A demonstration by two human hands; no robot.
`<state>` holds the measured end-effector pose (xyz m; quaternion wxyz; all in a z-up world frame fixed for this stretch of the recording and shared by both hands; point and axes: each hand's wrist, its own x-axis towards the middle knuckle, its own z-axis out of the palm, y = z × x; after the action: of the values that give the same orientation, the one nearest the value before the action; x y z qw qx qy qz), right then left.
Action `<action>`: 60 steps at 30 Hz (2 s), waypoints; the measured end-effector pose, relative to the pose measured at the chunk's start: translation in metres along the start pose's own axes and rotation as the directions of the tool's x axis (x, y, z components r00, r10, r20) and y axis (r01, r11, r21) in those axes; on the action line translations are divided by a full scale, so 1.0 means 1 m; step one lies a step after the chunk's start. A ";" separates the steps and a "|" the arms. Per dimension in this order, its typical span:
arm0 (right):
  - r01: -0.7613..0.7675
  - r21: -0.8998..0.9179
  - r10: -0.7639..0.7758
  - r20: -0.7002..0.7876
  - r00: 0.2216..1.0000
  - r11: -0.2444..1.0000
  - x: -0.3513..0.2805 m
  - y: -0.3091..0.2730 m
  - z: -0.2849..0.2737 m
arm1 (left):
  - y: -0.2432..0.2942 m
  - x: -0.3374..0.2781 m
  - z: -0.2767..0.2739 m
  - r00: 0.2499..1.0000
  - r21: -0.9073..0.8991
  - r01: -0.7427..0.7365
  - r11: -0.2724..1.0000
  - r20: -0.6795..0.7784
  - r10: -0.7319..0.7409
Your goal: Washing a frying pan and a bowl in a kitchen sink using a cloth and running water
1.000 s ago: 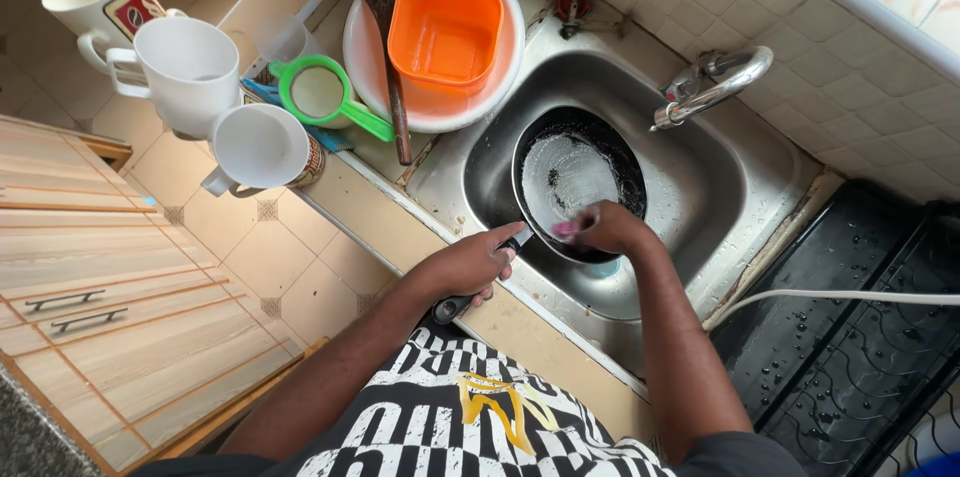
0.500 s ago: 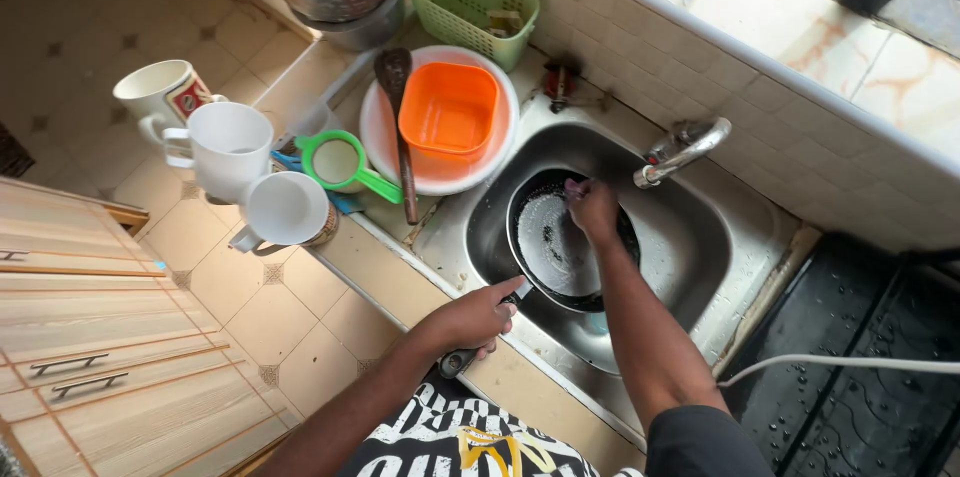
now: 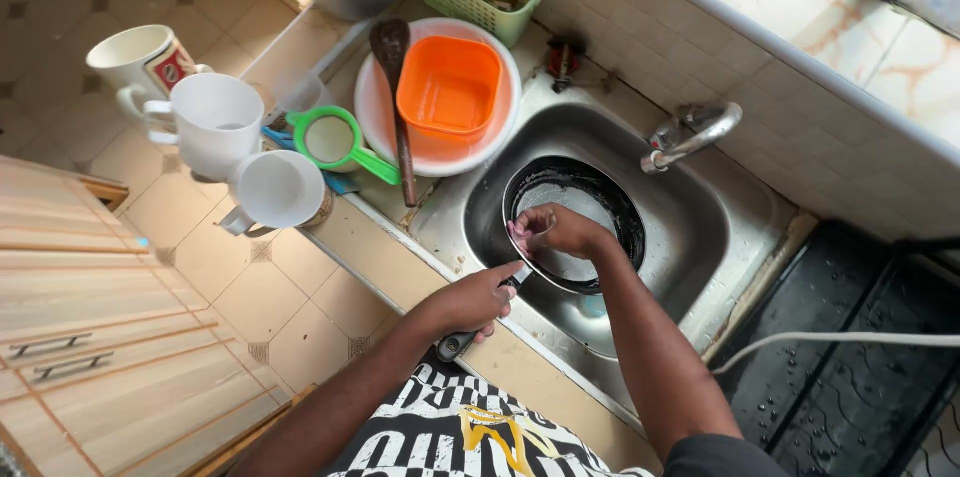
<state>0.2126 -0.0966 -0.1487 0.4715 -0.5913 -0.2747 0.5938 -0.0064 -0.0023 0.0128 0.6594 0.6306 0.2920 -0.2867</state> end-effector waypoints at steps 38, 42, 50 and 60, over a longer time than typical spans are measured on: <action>-0.686 -0.588 0.392 -0.563 0.728 0.429 -0.088 0.079 -0.012 | -0.012 -0.002 -0.005 0.999 -0.157 -0.018 0.987 0.045 0.025; -0.355 -0.363 0.235 -0.335 0.912 0.861 -0.096 0.018 0.030 | -0.005 -0.005 -0.004 0.998 -0.135 0.012 0.991 0.057 -0.005; -0.040 0.003 0.035 -0.566 0.824 0.999 -0.015 -0.011 0.061 | -0.011 0.007 -0.002 1.000 -0.046 -0.006 0.999 0.028 0.007; -0.215 -0.332 -0.197 -0.855 0.481 0.918 0.094 0.053 -0.037 | -0.008 0.005 0.004 1.000 -0.047 0.009 0.999 -0.013 -0.009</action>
<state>0.2490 -0.0432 -0.2430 0.4117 -0.8938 -0.1062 0.1426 -0.0091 -0.0066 0.0033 0.6707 0.6157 0.3058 -0.2786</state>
